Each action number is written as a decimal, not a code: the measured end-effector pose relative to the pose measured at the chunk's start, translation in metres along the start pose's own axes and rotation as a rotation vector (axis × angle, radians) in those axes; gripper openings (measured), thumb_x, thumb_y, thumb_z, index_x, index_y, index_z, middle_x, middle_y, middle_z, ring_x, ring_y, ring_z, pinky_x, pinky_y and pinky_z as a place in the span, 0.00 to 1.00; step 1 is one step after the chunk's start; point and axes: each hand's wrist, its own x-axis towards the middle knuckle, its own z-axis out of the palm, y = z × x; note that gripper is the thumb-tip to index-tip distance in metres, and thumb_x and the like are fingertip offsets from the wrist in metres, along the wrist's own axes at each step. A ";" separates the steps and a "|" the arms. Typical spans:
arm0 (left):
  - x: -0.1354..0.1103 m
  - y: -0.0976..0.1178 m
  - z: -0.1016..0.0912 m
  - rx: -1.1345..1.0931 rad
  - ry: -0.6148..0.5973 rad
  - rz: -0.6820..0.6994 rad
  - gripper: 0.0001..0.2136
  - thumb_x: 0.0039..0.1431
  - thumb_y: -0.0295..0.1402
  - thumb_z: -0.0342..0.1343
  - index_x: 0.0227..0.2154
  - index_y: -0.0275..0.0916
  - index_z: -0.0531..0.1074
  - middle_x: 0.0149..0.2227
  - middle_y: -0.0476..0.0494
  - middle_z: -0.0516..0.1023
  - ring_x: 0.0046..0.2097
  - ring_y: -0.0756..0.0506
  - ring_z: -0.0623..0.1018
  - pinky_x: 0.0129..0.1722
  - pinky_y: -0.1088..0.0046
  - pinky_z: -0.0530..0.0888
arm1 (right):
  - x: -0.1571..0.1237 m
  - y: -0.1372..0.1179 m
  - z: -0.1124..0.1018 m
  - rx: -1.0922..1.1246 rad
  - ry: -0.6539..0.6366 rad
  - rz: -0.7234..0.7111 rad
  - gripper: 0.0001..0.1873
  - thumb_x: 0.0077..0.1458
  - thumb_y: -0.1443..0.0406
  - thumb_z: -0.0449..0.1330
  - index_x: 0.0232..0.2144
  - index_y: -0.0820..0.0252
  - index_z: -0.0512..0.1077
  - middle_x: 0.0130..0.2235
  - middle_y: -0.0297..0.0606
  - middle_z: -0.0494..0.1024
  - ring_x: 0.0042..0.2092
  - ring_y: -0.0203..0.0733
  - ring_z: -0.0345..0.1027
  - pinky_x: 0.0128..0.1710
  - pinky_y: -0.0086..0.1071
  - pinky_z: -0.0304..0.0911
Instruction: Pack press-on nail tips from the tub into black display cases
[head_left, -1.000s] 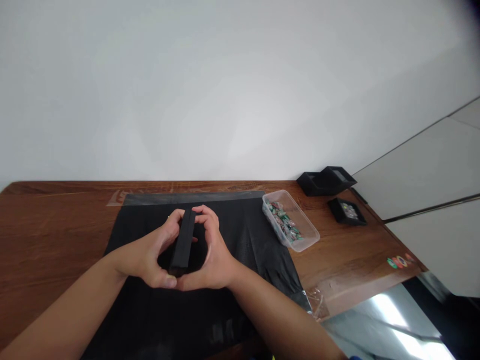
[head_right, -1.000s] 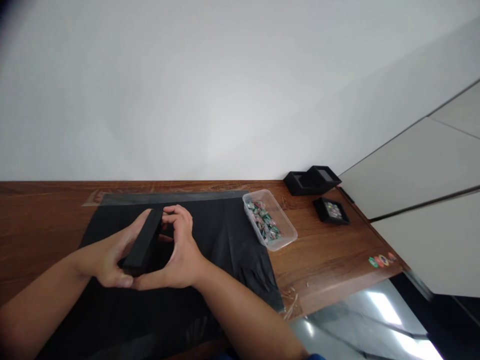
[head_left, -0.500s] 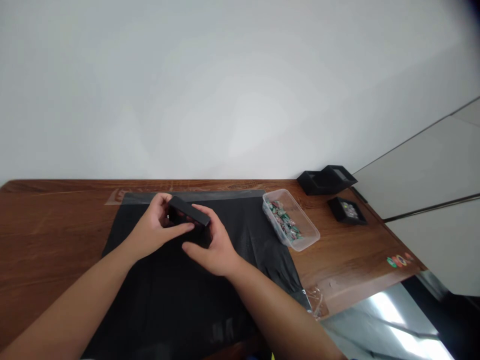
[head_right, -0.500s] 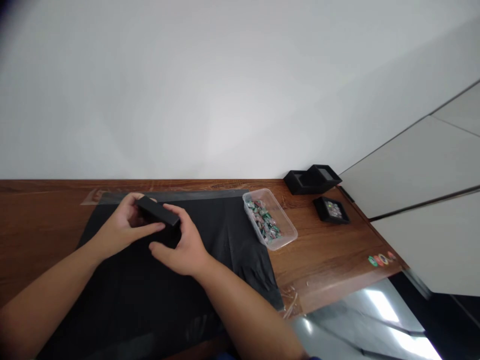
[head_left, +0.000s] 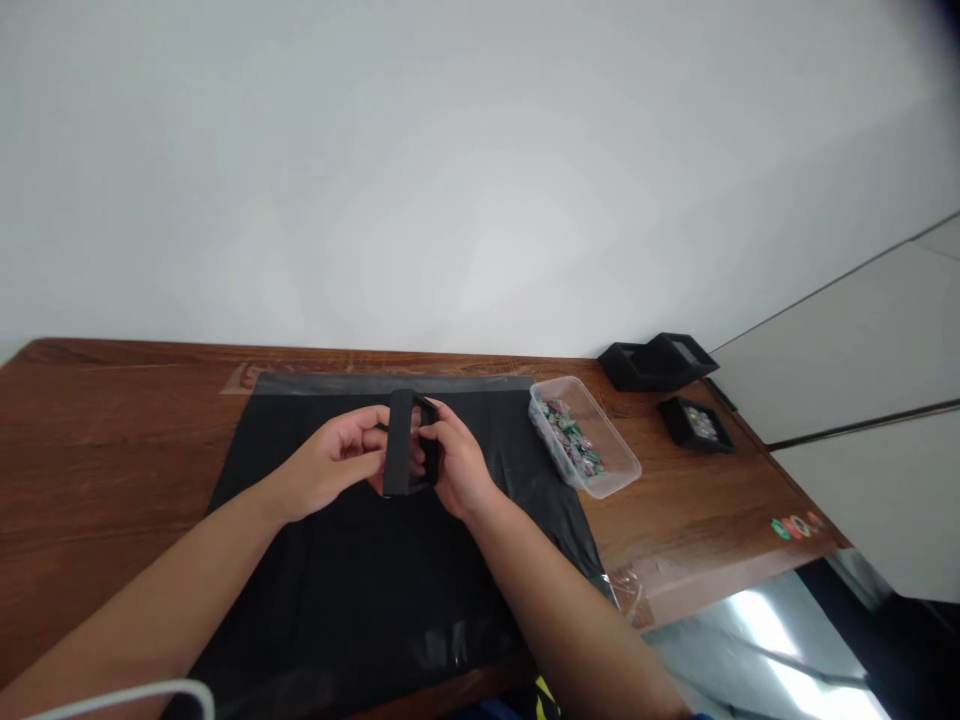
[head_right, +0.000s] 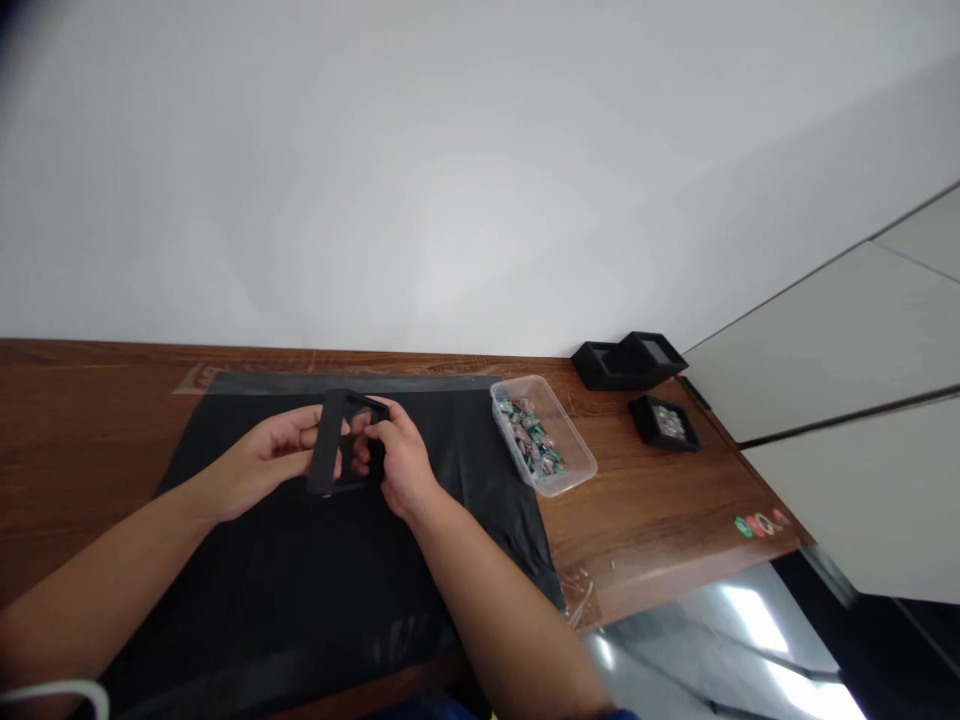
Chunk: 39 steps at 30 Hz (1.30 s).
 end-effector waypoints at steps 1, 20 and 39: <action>-0.001 0.002 -0.001 -0.027 -0.014 -0.007 0.13 0.59 0.38 0.65 0.43 0.39 0.73 0.32 0.45 0.81 0.36 0.44 0.81 0.35 0.69 0.77 | -0.001 0.001 0.001 -0.013 -0.009 -0.003 0.21 0.44 0.67 0.59 0.44 0.56 0.71 0.30 0.29 0.73 0.23 0.31 0.58 0.19 0.25 0.54; -0.009 0.016 0.006 0.464 0.171 0.128 0.06 0.54 0.34 0.66 0.28 0.37 0.78 0.29 0.47 0.80 0.30 0.49 0.78 0.32 0.74 0.75 | -0.003 0.030 -0.006 -0.502 -0.211 -0.319 0.36 0.54 0.57 0.69 0.63 0.49 0.64 0.36 0.32 0.77 0.35 0.38 0.73 0.41 0.37 0.73; -0.016 0.023 0.003 0.902 0.083 0.088 0.21 0.63 0.40 0.55 0.17 0.38 0.60 0.19 0.56 0.55 0.23 0.53 0.57 0.24 0.75 0.56 | -0.020 0.015 0.002 -0.925 0.180 -0.506 0.09 0.53 0.65 0.61 0.31 0.54 0.61 0.21 0.20 0.54 0.22 0.30 0.47 0.25 0.28 0.47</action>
